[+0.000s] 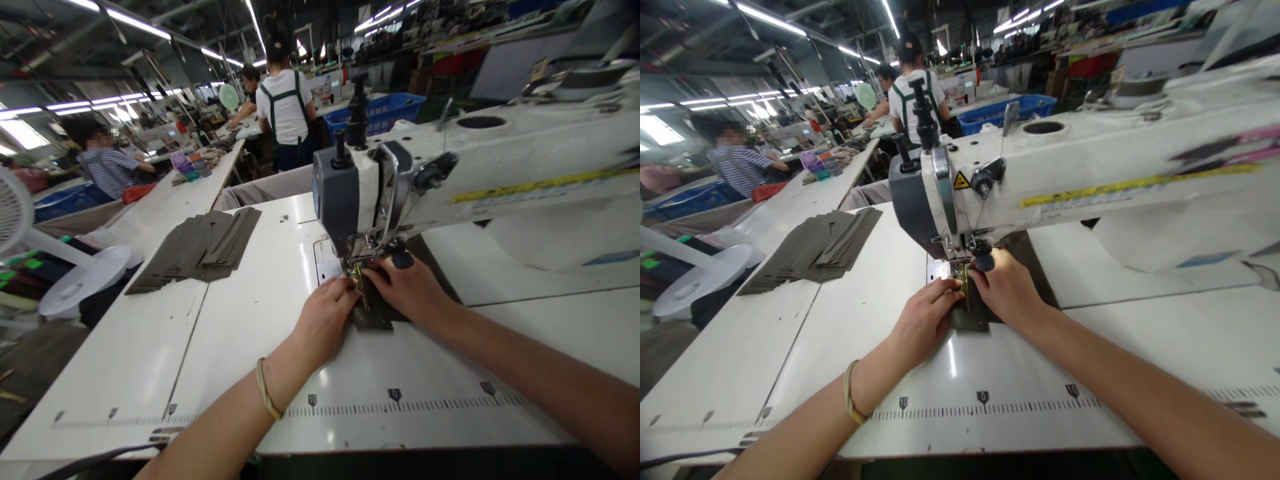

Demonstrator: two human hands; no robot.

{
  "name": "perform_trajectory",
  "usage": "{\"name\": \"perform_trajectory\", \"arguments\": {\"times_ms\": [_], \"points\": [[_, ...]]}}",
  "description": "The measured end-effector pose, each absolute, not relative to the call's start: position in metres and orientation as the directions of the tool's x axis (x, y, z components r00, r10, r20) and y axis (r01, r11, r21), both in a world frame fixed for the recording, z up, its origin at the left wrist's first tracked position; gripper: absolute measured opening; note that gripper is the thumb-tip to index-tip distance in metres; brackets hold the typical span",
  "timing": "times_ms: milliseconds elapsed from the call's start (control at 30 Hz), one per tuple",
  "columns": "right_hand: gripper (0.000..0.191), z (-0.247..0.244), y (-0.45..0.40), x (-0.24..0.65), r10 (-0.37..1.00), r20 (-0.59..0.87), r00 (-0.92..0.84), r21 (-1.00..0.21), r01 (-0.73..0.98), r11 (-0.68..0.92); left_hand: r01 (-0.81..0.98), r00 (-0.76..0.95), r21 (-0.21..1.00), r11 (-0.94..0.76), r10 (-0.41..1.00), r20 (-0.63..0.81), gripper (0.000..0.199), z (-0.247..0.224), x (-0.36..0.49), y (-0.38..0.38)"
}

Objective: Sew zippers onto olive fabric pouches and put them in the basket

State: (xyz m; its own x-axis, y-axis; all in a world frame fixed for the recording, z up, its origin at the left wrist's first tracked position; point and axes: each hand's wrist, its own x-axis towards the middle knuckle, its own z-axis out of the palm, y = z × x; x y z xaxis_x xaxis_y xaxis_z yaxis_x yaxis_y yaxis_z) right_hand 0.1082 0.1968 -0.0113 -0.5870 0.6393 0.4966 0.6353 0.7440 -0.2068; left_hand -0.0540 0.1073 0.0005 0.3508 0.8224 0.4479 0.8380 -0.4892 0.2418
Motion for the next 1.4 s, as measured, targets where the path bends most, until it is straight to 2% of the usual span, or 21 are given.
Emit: {"name": "perform_trajectory", "arguments": {"times_ms": [100,200,433,667,867,1033,1200,1400], "points": [[0.031,-0.006,0.168,0.121,0.465,0.512,-0.722,-0.170,0.445,0.879,0.829,0.288,0.285,-0.481,0.805,0.519,0.022,-0.004,-0.053,0.103],[0.036,-0.005,0.151,0.128,0.378,0.518,-0.768,-0.134,0.363,0.922,0.808,0.355,0.225,-0.544,0.755,0.551,0.020,-0.006,-0.053,0.102],[0.035,-0.006,0.159,0.127,0.352,0.511,-0.784,-0.155,0.319,0.935,0.817,0.438,0.126,-0.563,0.748,0.499,0.020,0.000,-0.054,0.110],[0.034,-0.006,0.171,0.121,0.348,0.527,-0.775,-0.147,0.320,0.936,0.832,0.427,0.123,-0.541,0.766,0.480,0.019,0.001,-0.057,0.122],[0.031,-0.013,0.160,0.118,0.330,0.635,-0.699,-0.047,0.391,0.919,0.868,0.403,0.098,-0.487,0.805,0.434,0.018,0.004,-0.058,0.120],[0.033,-0.017,0.148,0.123,0.276,0.648,-0.710,0.075,0.420,0.904,0.870,0.390,0.072,-0.488,0.771,0.504,0.024,0.005,-0.053,0.098],[0.034,-0.017,0.153,0.124,0.283,0.609,-0.741,0.078,0.411,0.909,0.837,0.471,-0.015,-0.547,0.706,0.529,0.027,0.008,-0.051,0.099],[0.035,-0.016,0.164,0.122,0.278,0.600,-0.750,0.083,0.405,0.911,0.843,0.468,0.004,-0.538,0.735,0.490,0.027,0.009,-0.055,0.111]]}}
